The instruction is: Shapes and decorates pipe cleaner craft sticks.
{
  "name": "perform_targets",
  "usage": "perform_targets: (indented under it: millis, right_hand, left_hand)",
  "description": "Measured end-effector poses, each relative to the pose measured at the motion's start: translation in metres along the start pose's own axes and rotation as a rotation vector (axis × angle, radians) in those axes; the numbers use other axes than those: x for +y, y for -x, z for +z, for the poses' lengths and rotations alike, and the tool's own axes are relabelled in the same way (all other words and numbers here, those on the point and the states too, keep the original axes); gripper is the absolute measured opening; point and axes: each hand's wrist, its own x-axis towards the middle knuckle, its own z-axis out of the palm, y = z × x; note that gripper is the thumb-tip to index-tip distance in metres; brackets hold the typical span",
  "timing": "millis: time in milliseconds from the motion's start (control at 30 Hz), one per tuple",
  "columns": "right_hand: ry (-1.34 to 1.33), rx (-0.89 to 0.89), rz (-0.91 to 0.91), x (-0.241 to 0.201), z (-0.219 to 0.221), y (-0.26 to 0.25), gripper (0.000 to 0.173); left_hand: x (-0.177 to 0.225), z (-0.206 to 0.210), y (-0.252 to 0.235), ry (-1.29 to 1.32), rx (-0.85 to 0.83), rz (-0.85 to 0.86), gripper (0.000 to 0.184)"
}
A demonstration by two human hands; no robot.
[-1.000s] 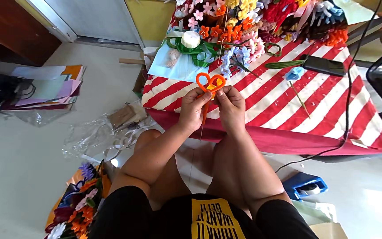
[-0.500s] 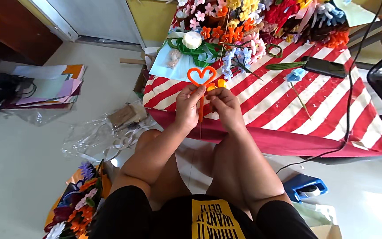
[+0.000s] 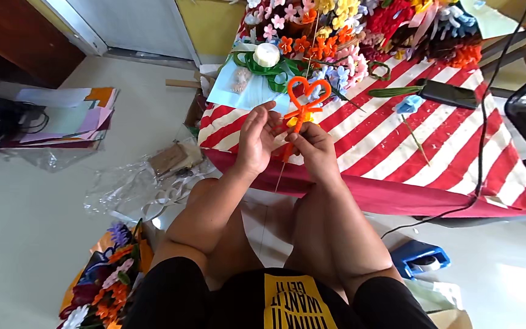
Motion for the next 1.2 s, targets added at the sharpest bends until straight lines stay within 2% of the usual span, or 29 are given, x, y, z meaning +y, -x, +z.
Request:
perform_targets:
  millis: [67, 167, 333, 400, 500, 600, 700, 800, 1200]
  right_hand:
    - [-0.028, -0.002, 0.007, 0.000, 0.002, 0.000, 0.008]
    - [-0.059, -0.043, 0.001, 0.002, 0.006, 0.002, 0.008]
    - [-0.053, -0.116, 0.024, 0.003, 0.010, 0.004, 0.007]
    - [-0.051, -0.096, 0.028, 0.001, 0.010, 0.004, 0.013]
    - [0.022, 0.028, -0.131, 0.000, 0.006, 0.003, 0.028]
    - [0.188, 0.157, -0.371, 0.002, -0.001, -0.001, 0.033]
    - [0.318, 0.215, -0.530, 0.006, -0.003, -0.003, 0.024]
    - [0.380, 0.212, -0.599, 0.006, -0.002, -0.004, 0.018]
    - [0.303, 0.190, -0.562, 0.007, 0.007, 0.001, 0.007]
  left_hand:
    - [0.002, -0.001, 0.000, -0.064, -0.030, -0.010, 0.025]
    - [0.001, 0.002, 0.003, -0.101, -0.078, -0.002, 0.019]
    - [-0.001, 0.005, 0.003, -0.079, -0.031, 0.064, 0.013]
    - [0.000, 0.004, 0.002, -0.094, -0.013, 0.107, 0.012]
    - [0.000, 0.003, 0.002, -0.131, 0.006, 0.140, 0.012]
    - [-0.001, 0.004, 0.003, -0.133, -0.030, 0.140, 0.010]
    - [-0.003, 0.006, 0.005, -0.128, -0.069, 0.147, 0.011]
    - [-0.004, 0.008, 0.006, -0.142, -0.081, 0.145, 0.011]
    - [-0.007, 0.010, 0.011, -0.141, -0.086, 0.103, 0.011]
